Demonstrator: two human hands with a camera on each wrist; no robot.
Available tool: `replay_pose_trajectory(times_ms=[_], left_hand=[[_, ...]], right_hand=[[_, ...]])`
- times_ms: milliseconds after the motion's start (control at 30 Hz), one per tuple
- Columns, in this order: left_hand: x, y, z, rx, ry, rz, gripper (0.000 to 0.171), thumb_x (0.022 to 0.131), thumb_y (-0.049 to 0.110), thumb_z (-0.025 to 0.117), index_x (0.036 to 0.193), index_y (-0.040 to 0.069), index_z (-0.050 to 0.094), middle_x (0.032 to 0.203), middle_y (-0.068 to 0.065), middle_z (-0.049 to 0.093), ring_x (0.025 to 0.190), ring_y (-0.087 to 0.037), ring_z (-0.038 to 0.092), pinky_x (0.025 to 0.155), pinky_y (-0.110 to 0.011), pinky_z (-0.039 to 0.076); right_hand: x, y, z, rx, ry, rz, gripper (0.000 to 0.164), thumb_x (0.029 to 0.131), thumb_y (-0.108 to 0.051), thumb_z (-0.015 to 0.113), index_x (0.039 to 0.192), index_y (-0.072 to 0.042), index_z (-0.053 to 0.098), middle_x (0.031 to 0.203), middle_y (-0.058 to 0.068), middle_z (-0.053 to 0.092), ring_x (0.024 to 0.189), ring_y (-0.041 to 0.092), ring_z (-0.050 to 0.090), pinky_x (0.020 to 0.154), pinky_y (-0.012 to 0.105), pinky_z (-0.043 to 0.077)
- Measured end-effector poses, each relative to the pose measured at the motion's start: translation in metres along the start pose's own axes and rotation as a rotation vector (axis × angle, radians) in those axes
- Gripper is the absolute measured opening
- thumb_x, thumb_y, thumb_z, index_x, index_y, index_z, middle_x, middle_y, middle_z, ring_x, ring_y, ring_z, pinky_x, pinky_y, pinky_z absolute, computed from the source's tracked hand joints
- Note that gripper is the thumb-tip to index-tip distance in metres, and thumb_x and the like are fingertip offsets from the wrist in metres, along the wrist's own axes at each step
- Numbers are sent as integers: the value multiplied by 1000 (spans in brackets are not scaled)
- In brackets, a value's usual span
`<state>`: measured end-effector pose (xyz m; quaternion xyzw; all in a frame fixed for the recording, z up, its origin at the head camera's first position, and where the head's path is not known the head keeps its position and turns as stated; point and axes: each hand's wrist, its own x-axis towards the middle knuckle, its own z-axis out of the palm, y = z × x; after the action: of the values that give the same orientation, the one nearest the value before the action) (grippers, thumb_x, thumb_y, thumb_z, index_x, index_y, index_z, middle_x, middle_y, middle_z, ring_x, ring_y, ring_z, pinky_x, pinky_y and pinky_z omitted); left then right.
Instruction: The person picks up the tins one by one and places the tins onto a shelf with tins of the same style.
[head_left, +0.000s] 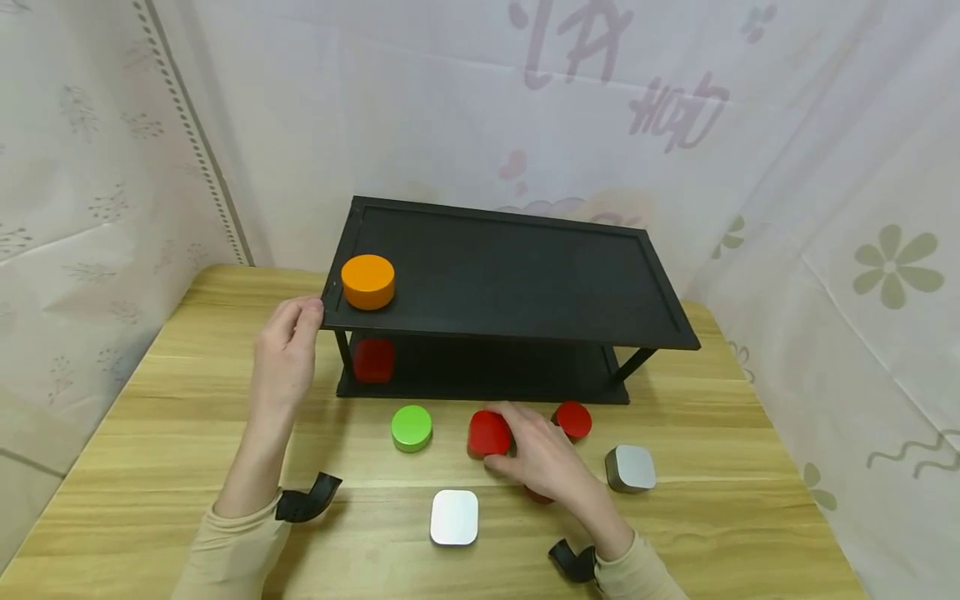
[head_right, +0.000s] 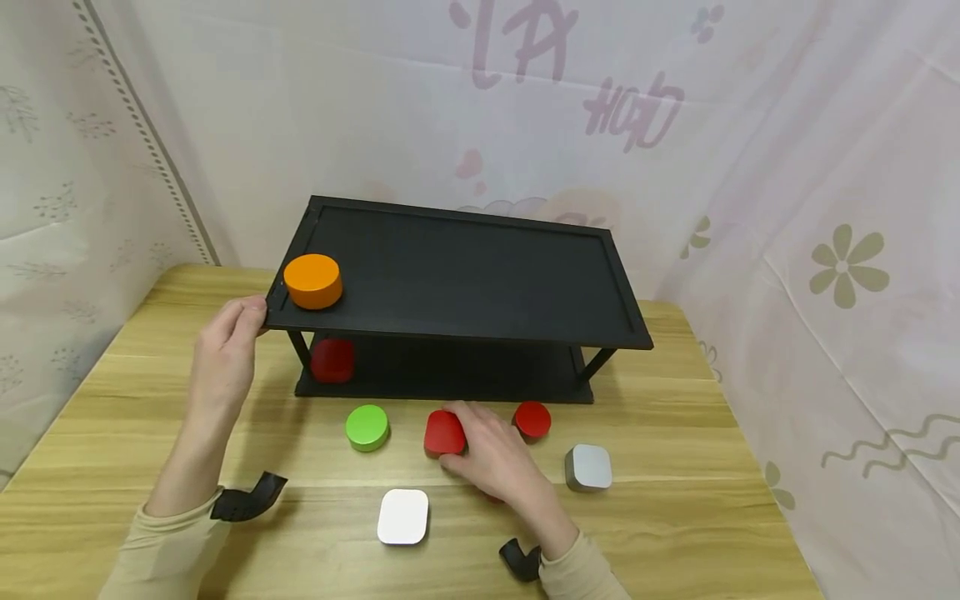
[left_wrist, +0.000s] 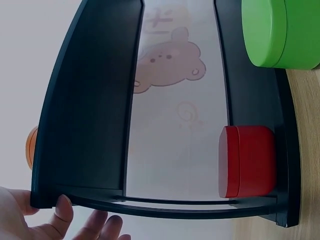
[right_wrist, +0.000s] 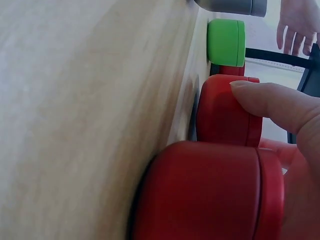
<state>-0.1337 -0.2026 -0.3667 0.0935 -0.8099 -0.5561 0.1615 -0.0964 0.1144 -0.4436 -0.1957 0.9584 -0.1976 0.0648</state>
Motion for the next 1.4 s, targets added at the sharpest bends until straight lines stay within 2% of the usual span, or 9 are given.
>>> replay_pose_trajectory(times_ms=[200, 433, 767, 1100, 1400], left_hand=[[-1, -1, -2, -14, -7, 10, 49, 98, 47, 39, 117, 9, 64, 123, -4, 59, 117, -17, 51, 100, -39, 39], [-1, -2, -3, -9, -12, 13, 51, 97, 49, 39, 117, 8, 63, 122, -5, 59, 118, -20, 51, 102, -42, 39], [-1, -3, -5, -6, -16, 16, 51, 97, 48, 40, 116, 8, 64, 124, -4, 60, 119, -20, 52, 103, -42, 40], [-1, -3, -4, -14, -32, 28, 50, 97, 48, 40, 113, 8, 65, 121, -5, 61, 116, -21, 54, 101, -43, 42], [0, -3, -5, -20, -28, 25, 51, 97, 50, 40, 113, 8, 65, 121, -4, 61, 116, -20, 54, 102, -42, 42]], right_hand=[[1, -2, -3, 9, 10, -5, 60, 75, -38, 73, 129, -30, 48, 109, -9, 61, 84, 8, 57, 69, 26, 48], [2, -8, -8, 44, -6, 19, 62, 76, -39, 73, 132, -31, 47, 115, -9, 59, 89, 8, 57, 70, 25, 50], [9, -19, -14, 52, 22, -4, 61, 77, -36, 73, 131, -30, 47, 116, -10, 58, 88, 8, 57, 72, 24, 50], [23, -34, -23, 60, 31, -2, 59, 77, -38, 72, 130, -33, 48, 120, -11, 57, 98, 10, 56, 80, 31, 51], [42, -39, -28, 43, 21, -19, 57, 77, -38, 72, 129, -33, 49, 114, -9, 58, 93, 10, 55, 73, 29, 49]])
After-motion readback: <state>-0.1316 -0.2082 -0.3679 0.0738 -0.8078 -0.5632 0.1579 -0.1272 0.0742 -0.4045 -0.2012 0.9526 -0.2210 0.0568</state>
